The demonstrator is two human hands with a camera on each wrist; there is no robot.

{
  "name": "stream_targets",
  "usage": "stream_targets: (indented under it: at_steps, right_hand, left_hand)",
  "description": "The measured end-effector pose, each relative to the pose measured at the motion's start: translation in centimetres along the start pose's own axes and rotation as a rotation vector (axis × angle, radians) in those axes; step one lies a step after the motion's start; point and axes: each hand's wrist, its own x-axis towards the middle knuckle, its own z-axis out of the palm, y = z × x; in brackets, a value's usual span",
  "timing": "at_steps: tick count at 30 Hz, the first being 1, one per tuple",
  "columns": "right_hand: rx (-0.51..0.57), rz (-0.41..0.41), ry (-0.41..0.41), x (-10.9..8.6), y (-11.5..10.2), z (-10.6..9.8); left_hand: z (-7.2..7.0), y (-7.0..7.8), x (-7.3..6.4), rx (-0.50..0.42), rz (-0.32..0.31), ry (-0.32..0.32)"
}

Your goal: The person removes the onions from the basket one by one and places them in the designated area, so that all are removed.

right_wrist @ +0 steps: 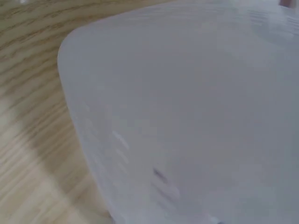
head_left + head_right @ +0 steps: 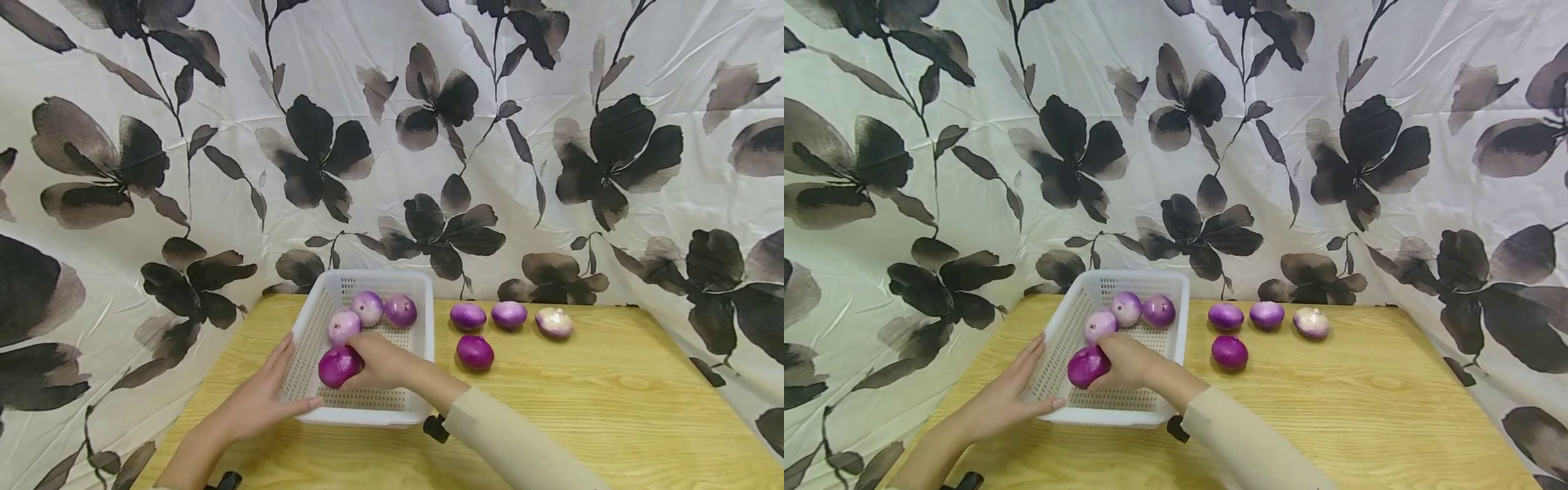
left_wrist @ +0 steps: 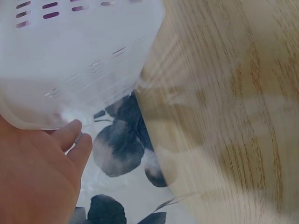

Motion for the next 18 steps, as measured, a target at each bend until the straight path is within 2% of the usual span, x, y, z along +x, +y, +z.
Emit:
stream_targets:
  at_steps: [8,18]
  right_hand:
    - [0.067,0.037,0.062,-2.0,0.3,-1.8]
    - [0.140,0.055,0.140,-5.5,2.1,-4.6]
  left_hand:
    - [0.2,-0.2,0.1,0.001,0.003,-0.004]
    - [0.3,-0.5,0.1,0.020,0.006,0.002]
